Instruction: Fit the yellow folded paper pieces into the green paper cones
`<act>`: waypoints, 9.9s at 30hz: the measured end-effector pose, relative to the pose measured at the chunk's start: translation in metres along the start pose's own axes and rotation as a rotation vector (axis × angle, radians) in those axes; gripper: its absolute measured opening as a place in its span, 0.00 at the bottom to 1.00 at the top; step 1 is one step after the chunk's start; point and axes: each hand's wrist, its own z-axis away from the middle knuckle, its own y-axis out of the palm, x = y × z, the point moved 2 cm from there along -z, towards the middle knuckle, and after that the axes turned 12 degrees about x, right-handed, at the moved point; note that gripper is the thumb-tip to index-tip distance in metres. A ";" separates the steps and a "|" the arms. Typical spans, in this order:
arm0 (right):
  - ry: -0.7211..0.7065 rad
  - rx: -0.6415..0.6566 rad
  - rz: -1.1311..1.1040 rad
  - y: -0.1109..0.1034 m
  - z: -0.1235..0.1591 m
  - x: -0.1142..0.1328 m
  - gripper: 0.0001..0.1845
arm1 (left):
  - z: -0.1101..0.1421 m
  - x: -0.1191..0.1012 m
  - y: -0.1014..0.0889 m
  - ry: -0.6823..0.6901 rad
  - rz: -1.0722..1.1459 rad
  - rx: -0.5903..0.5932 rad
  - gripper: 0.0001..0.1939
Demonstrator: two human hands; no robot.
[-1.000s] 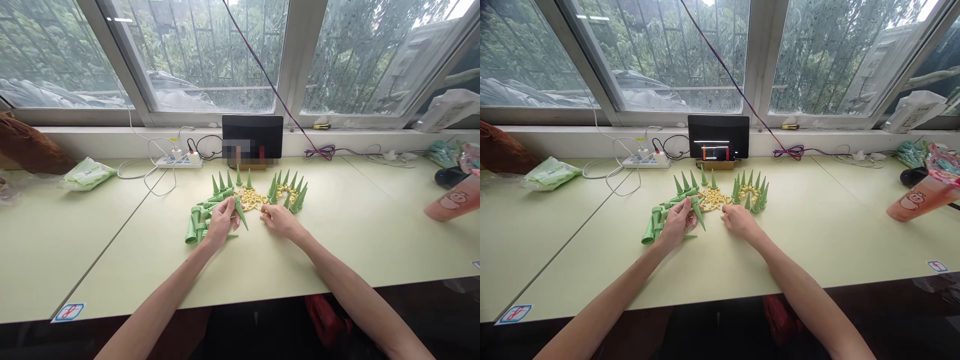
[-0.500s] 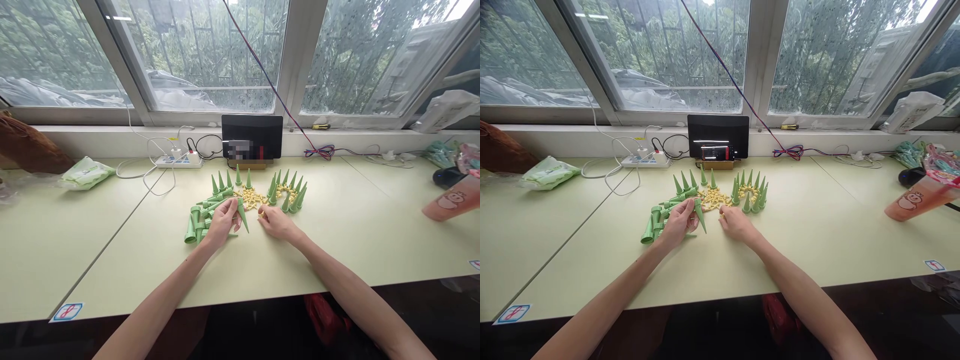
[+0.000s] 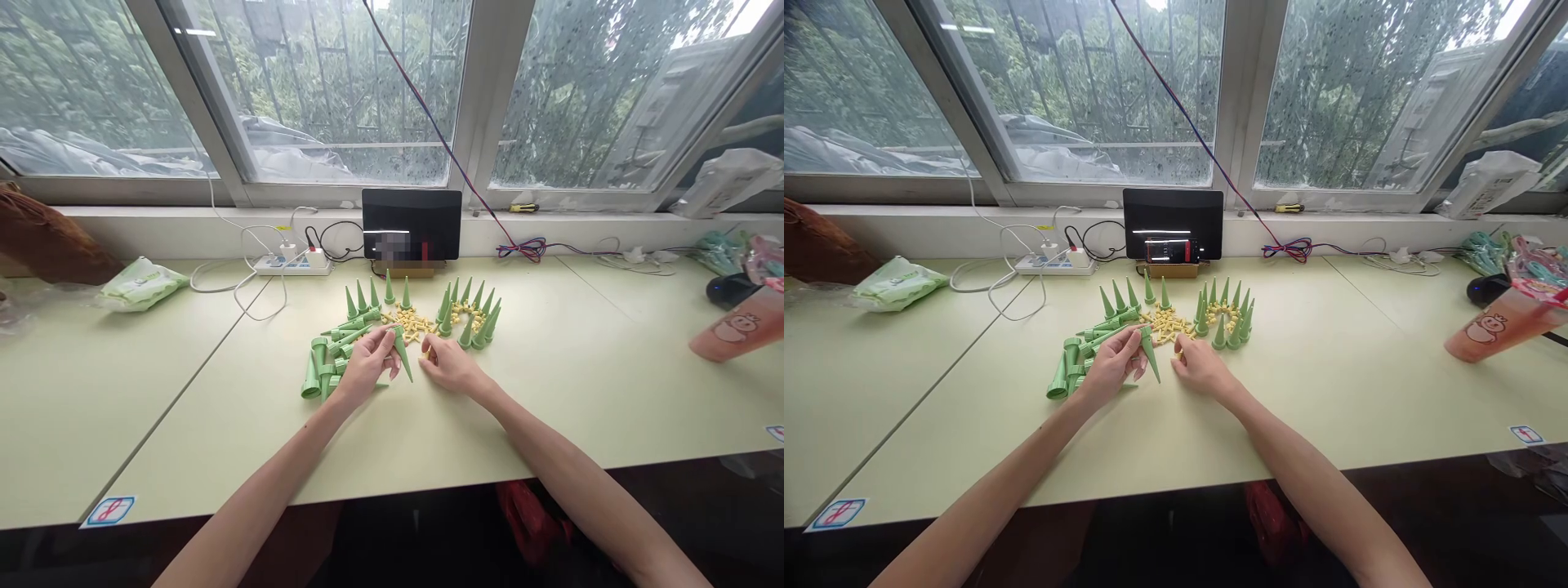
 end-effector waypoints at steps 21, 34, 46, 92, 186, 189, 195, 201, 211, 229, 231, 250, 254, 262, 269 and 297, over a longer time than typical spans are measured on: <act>-0.229 -0.299 -0.384 -0.008 0.008 0.024 0.12 | 0.003 0.002 0.002 -0.085 -0.116 0.011 0.22; -0.287 -0.263 -0.450 -0.006 0.008 0.027 0.11 | 0.004 0.003 0.002 -0.092 -0.113 0.006 0.22; -0.262 -0.232 -0.539 -0.002 0.005 0.023 0.11 | 0.005 -0.002 0.004 -0.096 -0.133 -0.003 0.24; -0.226 -0.188 -0.378 0.003 0.003 0.016 0.18 | 0.007 -0.004 0.004 -0.060 -0.282 0.023 0.22; -0.295 -0.226 -0.447 0.006 0.003 0.020 0.11 | 0.005 -0.001 0.001 -0.115 -0.124 0.021 0.20; -0.293 -0.235 -0.468 0.007 0.002 0.018 0.14 | 0.006 -0.002 0.003 -0.111 -0.150 0.040 0.20; -0.256 -0.235 -0.517 0.006 0.003 0.019 0.17 | 0.007 -0.004 0.005 -0.088 -0.181 0.079 0.21; -0.234 -0.223 -0.509 0.004 0.004 0.022 0.17 | 0.006 -0.001 0.003 -0.092 -0.181 0.070 0.20; -0.189 -0.256 -0.487 0.003 0.004 0.024 0.20 | 0.005 0.000 0.001 -0.089 -0.158 0.040 0.20; -0.126 -0.208 -0.480 0.005 0.001 0.020 0.20 | 0.009 -0.007 0.007 -0.068 -0.280 0.142 0.21; -0.128 -0.222 -0.468 0.004 0.002 0.021 0.20 | 0.008 -0.006 0.006 -0.083 -0.255 0.118 0.20; -0.316 -0.232 -0.173 0.012 0.001 0.018 0.08 | 0.004 -0.002 -0.001 -0.121 -0.116 -0.042 0.20; -0.325 -0.227 -0.154 0.011 0.001 0.018 0.06 | 0.004 0.000 -0.002 -0.130 -0.114 -0.033 0.19; -0.335 -0.201 -0.168 0.011 0.002 0.019 0.10 | 0.005 -0.003 0.000 -0.134 -0.135 -0.034 0.20; -0.317 -0.189 -0.174 0.010 0.003 0.022 0.14 | 0.005 -0.001 -0.002 -0.151 -0.160 -0.032 0.23; -0.008 0.341 -1.224 0.016 -0.004 0.016 0.23 | 0.006 -0.002 -0.001 -0.149 -0.197 -0.002 0.22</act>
